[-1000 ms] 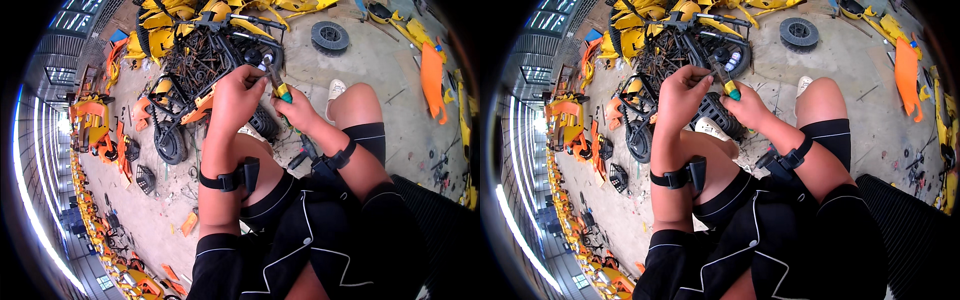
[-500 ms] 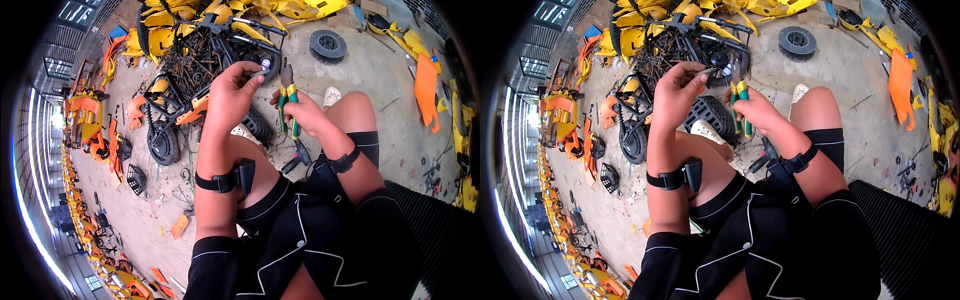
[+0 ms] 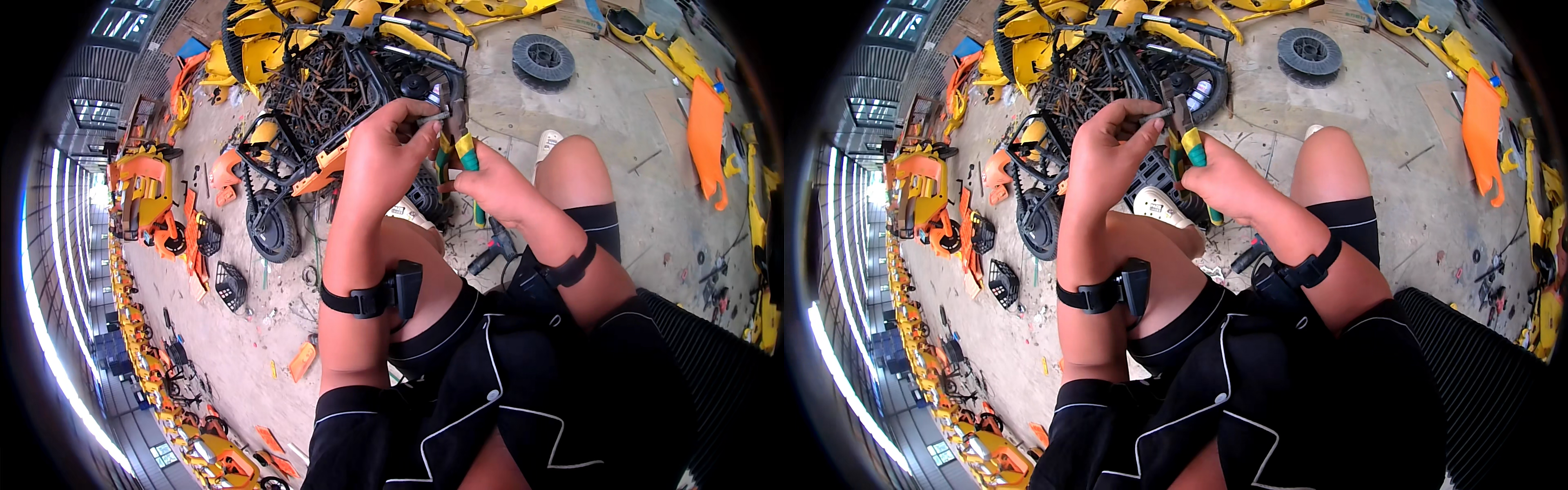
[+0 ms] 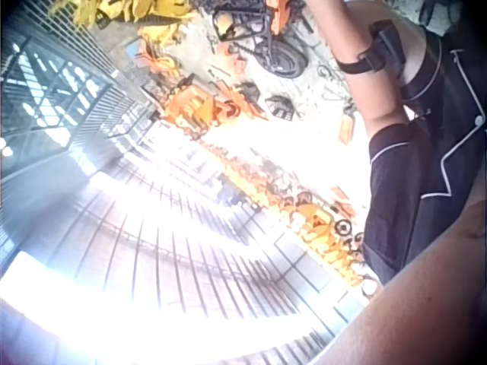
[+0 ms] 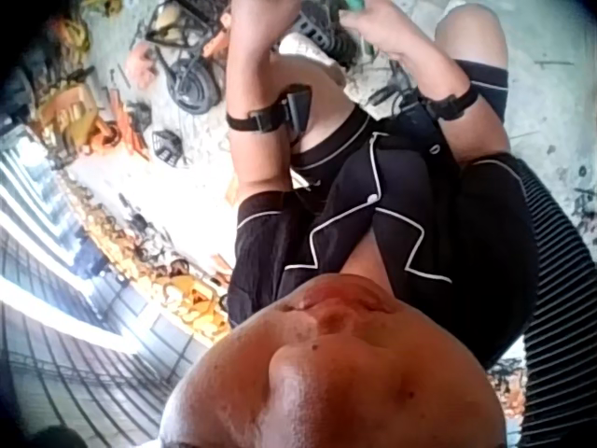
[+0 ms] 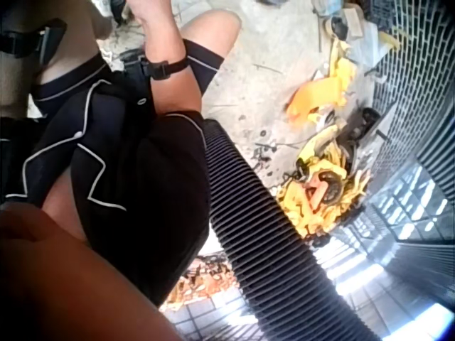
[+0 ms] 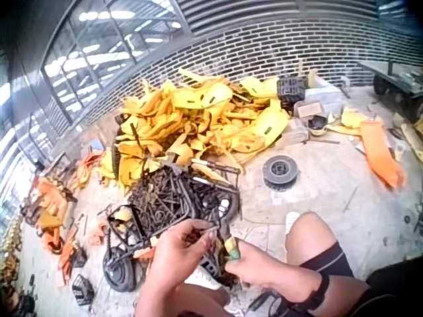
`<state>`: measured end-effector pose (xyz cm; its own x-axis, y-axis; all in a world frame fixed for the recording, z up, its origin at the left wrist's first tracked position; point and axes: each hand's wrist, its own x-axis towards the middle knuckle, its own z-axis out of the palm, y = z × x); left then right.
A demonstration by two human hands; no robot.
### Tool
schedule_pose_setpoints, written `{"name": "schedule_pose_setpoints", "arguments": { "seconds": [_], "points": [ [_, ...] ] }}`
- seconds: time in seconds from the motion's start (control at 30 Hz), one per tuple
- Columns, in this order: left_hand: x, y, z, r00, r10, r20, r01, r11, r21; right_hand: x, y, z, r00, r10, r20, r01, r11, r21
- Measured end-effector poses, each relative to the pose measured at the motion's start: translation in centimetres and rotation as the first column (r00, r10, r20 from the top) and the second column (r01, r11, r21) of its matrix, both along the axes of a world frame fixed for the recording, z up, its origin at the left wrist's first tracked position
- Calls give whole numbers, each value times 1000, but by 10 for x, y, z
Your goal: The person uses a hammer to tap a part on a scooter frame and uses wire cutters to strip and manipulate electrical wires.
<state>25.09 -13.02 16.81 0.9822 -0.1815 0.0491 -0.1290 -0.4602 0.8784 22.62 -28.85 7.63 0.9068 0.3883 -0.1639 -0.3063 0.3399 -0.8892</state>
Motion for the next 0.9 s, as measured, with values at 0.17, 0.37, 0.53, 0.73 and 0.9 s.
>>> {"name": "schedule_pose_setpoints", "arguments": {
  "seconds": [0.17,0.37,0.53,0.73,0.9],
  "points": [
    [2,-4,-2,997,26,79,-30,999,46,3,-2,-1,1000,-7,10,8,998,-55],
    [5,-6,-7,989,11,146,-27,994,106,4,-5,-4,999,-33,26,35,997,-72],
    [8,-14,-10,987,10,161,-29,993,113,6,-12,-8,999,-26,28,29,995,-92],
    [8,-26,-9,985,8,172,-40,983,180,6,-19,-8,998,-52,31,55,993,-106],
    [8,-32,-7,981,-3,194,-38,978,204,8,-24,-12,997,-61,54,69,984,-164]
  ]
}}
